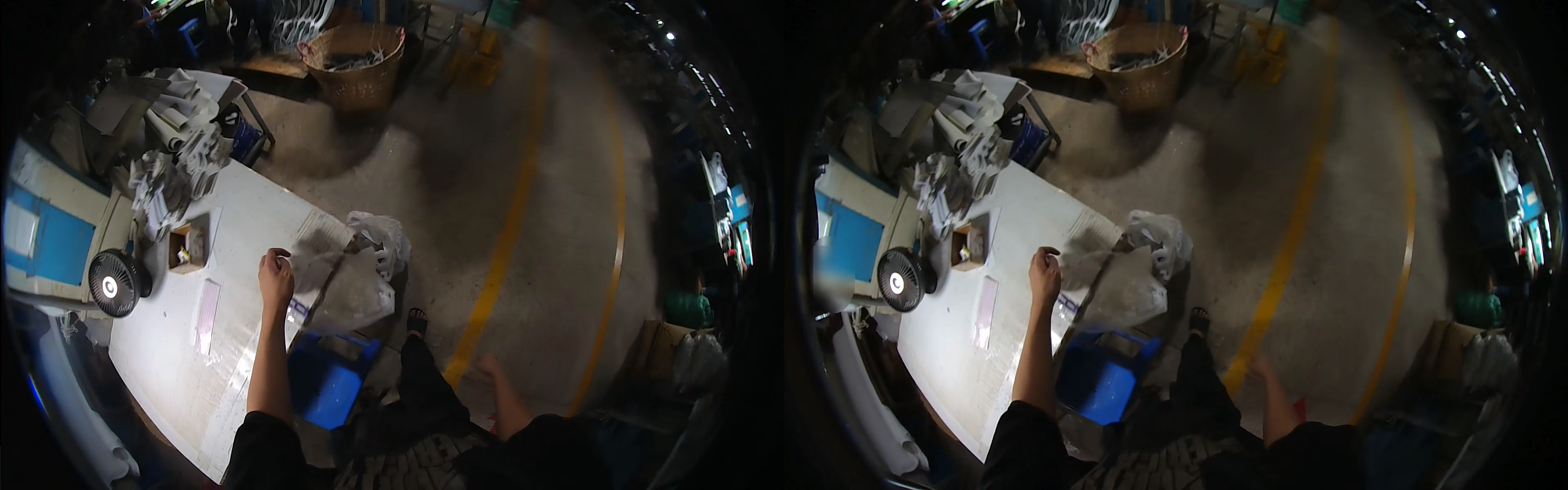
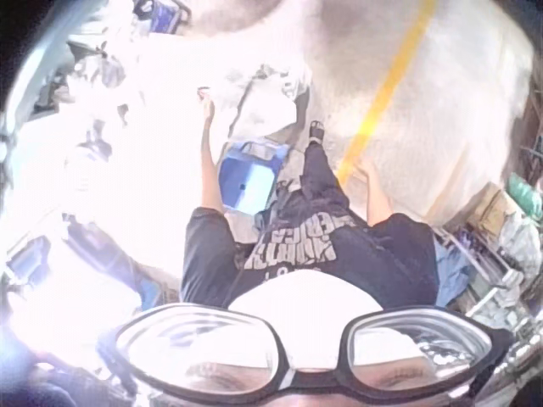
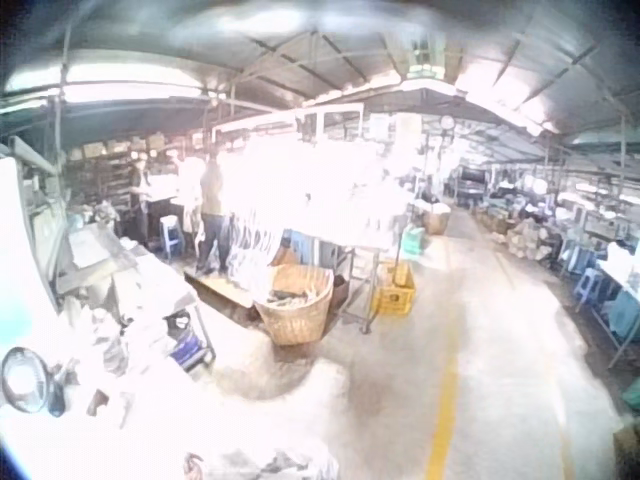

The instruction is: The person writes on a document at a table, then walks to another workstation. They unpack a plastic bag containing small white parts, write on a label, and place the parts into the bag. The person then ties the bag closed and hands the document to a coworker.

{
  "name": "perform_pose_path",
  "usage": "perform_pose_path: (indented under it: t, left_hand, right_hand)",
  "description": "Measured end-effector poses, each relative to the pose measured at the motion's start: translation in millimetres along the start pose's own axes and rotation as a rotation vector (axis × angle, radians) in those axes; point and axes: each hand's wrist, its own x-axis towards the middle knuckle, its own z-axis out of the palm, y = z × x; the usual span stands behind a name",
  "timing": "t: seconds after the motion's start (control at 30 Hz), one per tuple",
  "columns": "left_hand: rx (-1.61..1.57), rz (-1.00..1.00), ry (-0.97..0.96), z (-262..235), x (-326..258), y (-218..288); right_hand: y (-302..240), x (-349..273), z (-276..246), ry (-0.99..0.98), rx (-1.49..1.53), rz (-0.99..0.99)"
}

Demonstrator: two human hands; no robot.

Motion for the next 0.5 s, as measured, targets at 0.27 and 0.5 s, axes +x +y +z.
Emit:
perform_pose_path:
  t: [0.27, 0.5]
  left_hand:
    - [0.584, -0.046, 0.296, 78, 35, 20]
    - [0.600, -0.101, 0.235, 73, 36, 18]
  right_hand:
    - [-306, 120, -161, 0.097, 0.154, -0.219]
    - [-421, 229, -119, 0.120, -0.215, -0.315]
